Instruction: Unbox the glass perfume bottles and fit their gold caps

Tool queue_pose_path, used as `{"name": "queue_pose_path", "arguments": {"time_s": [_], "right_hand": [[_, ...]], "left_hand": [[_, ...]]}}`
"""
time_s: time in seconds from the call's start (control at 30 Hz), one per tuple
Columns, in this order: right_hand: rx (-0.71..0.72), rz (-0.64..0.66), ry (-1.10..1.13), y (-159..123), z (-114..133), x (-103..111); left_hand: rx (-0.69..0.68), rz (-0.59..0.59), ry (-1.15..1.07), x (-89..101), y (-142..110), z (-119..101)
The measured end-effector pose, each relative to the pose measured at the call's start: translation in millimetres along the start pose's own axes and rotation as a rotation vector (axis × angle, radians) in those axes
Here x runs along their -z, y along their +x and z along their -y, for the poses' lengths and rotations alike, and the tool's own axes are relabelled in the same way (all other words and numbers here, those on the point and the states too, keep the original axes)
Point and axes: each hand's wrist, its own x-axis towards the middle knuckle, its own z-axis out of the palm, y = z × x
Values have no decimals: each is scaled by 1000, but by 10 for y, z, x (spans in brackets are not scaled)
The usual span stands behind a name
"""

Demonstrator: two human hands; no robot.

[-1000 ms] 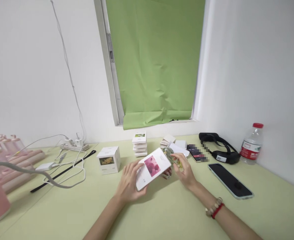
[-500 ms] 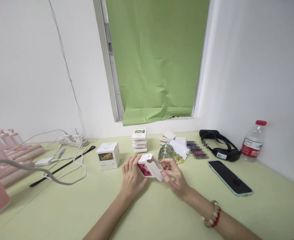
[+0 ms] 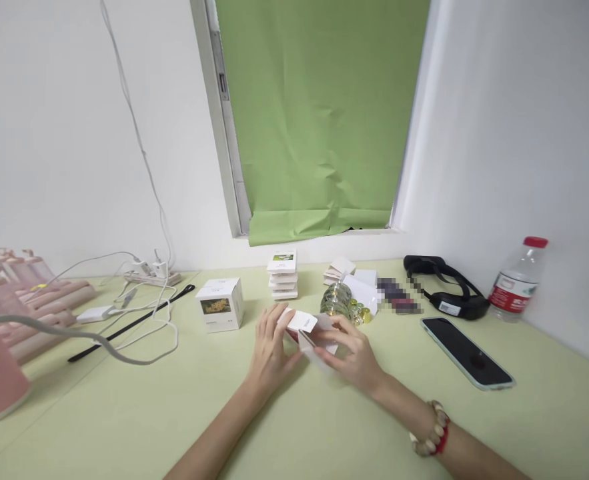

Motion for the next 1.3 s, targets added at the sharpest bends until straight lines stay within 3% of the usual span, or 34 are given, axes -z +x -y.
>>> {"name": "queue_pose_path", "arguments": {"time_s": [0.13,0.3,0.37,0.47,0.53,0.6,0.7,0.83,0.93,1.07,1.13,1.2,1.3], "right_hand": [[-176,-215,20,-8,-50,-45],[-188,-239,-50,104,-188,78],[-238,-401,-74,183,-314,248],[-483,-747,29,254,-597,537],[-627,-842,136,241,-811,671],[-687,-842,138,196,-999,726],[-717,-749,38,138,-1163,696],[-691,-573,13,126,-1167,615],[-697,-449,-41,121,-1132,599],[-680,-574,-126,113,-1094,619],[-647,-608,-82,123,-1022,621],[-585,-557,42,142,-885,600],[-494,-302,303,163,-589,519]], "left_hand": [[23,8,37,-17,-4,9],[117,60,180,-21,-22,155],[221,30,225,6,-21,228],[369,-26,221,54,-16,290],[464,-46,188,68,-17,286],[516,-40,150,61,-24,254],[476,22,97,39,-42,193],[405,78,38,51,-50,157],[437,82,37,85,-40,174],[444,63,56,110,-27,197],[342,68,75,102,-28,174],[172,106,109,81,-34,117],[-63,198,145,41,-49,-4]]}}
